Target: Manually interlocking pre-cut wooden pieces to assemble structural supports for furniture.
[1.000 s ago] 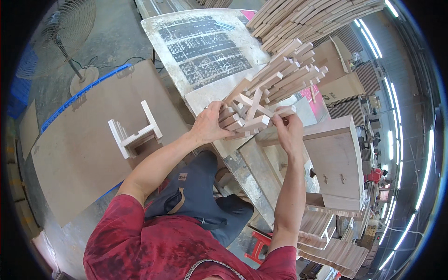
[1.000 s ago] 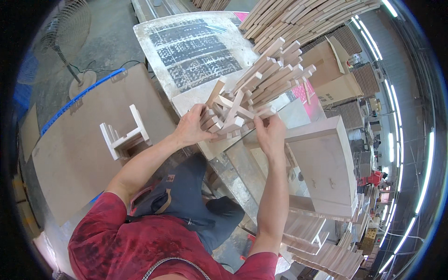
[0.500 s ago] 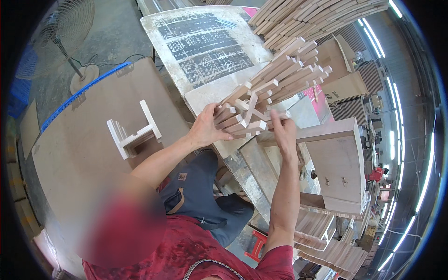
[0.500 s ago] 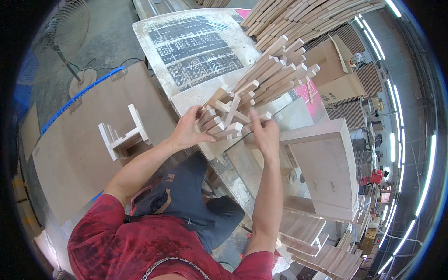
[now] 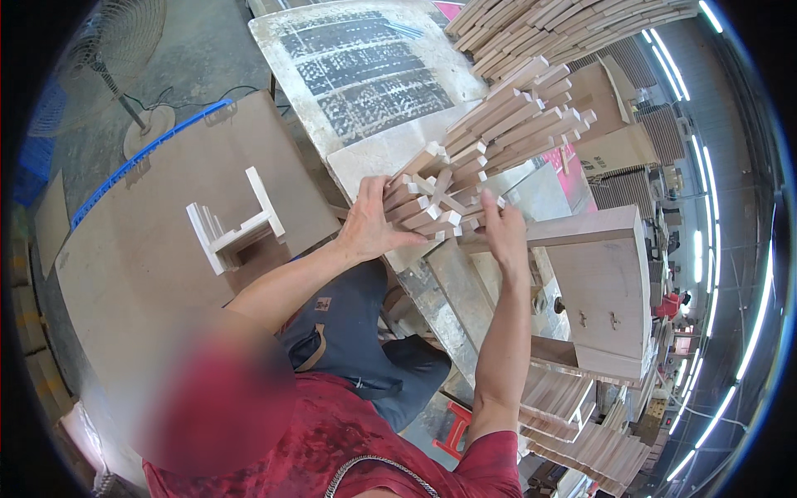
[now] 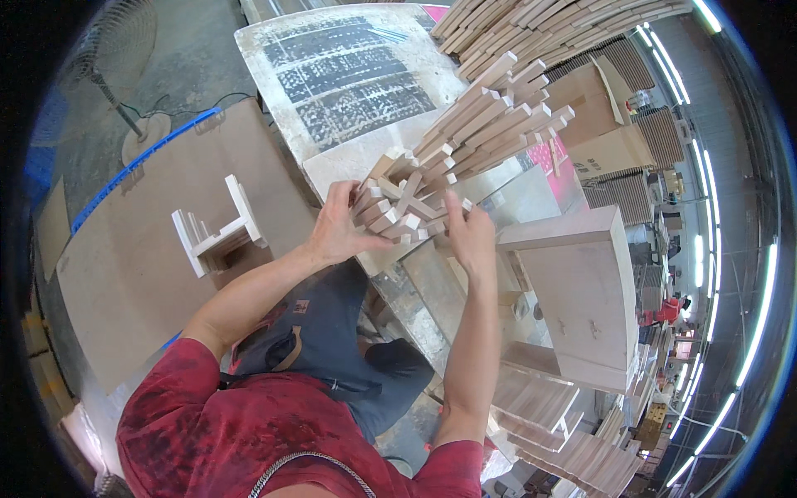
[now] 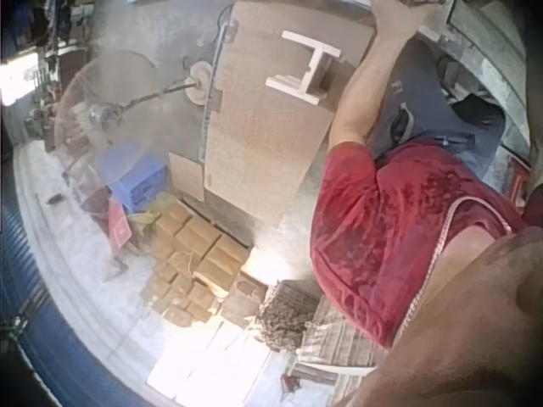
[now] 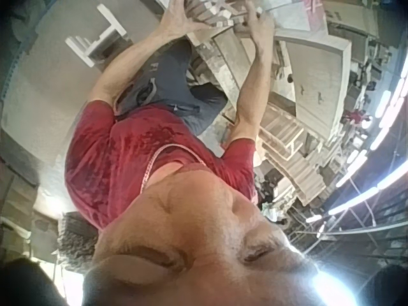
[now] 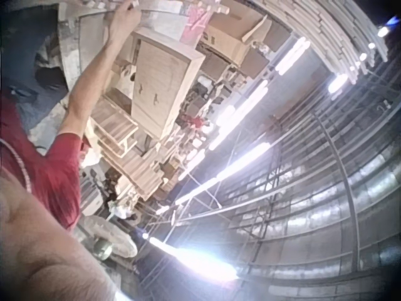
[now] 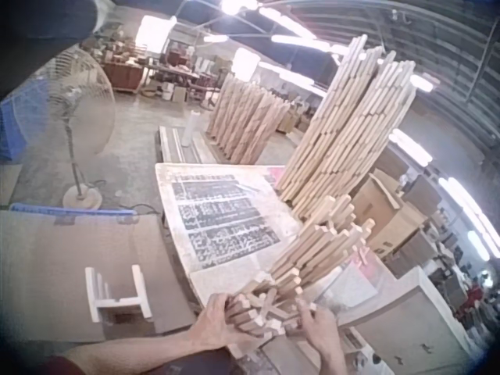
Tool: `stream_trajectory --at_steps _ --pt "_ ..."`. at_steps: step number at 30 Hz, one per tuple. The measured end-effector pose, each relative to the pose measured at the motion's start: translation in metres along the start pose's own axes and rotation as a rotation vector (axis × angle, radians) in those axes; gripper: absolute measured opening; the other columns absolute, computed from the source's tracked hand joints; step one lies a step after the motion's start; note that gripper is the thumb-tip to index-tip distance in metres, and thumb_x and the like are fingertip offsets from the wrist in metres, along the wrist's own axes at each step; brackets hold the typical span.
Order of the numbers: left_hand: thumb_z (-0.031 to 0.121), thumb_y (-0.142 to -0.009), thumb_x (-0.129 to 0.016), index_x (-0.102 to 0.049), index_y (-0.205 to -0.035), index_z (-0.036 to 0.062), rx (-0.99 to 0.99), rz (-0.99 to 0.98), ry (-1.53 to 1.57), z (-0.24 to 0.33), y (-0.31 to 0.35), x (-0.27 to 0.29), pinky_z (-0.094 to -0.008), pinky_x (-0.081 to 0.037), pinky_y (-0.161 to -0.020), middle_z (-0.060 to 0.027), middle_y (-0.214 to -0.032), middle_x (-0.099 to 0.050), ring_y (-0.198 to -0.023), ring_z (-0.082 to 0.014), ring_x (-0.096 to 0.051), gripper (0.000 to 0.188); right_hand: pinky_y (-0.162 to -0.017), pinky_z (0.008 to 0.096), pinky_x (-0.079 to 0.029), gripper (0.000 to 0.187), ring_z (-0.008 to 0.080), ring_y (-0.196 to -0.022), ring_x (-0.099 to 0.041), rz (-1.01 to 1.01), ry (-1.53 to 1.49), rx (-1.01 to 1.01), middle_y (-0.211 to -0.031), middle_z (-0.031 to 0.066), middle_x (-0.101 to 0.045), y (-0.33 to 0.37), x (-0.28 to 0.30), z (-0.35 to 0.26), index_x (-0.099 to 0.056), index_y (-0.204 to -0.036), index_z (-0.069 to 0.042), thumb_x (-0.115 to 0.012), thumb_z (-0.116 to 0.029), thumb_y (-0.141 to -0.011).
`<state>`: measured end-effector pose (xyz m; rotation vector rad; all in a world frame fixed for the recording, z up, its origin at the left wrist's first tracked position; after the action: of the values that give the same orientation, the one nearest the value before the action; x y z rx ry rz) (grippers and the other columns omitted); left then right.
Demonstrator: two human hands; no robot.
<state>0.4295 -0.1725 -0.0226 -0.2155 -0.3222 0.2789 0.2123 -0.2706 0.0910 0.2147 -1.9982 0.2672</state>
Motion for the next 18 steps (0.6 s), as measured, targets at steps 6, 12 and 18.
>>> stream_trajectory --at_steps 6,12,18 --pt "0.046 -0.055 -0.1 -0.031 -0.145 -0.0068 -0.148 0.106 -0.07 0.019 0.001 -0.004 -0.0477 -0.047 -0.109 -0.0263 -0.139 -0.037 -0.128 -0.0447 -0.05 0.125 -0.067 0.044 -0.047 0.047 0.0248 -0.07 -0.063 0.074 -0.118 0.029 -0.076 0.0162 -0.063 0.003 0.009 -0.005 -0.064 -0.096 0.005 -0.049 -0.038 -0.109" --pt "0.047 -0.059 -0.098 -0.031 -0.146 -0.0075 -0.116 0.148 -0.111 0.016 0.01 -0.009 -0.0481 -0.049 -0.105 -0.027 -0.139 -0.037 -0.126 -0.0455 -0.051 0.122 -0.072 0.047 -0.048 0.039 0.0404 -0.075 -0.062 0.115 0.103 0.088 -0.079 0.0212 -0.065 0.011 0.017 -0.031 -0.064 -0.097 0.004 -0.048 -0.03 -0.109" --pt "0.031 -0.064 -0.095 -0.029 -0.149 -0.0065 -0.155 0.123 -0.254 0.01 0.019 -0.016 -0.0491 -0.053 -0.098 -0.0278 -0.142 -0.039 -0.119 -0.0476 -0.056 0.114 -0.073 0.0547 -0.05 0.03 0.0483 -0.082 -0.064 0.124 -0.266 0.214 -0.084 0.0274 -0.066 0.065 0.0 -0.112 -0.063 -0.094 0.002 -0.055 -0.026 -0.104"
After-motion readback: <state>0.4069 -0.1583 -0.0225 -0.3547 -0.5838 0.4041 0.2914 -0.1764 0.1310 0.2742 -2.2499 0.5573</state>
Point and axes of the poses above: each hand's wrist, its own y-axis away from the middle knuckle, its own x-axis out of the back of the hand, z = x × y, the point moved 5 cm from there along -y, towards the middle knuckle
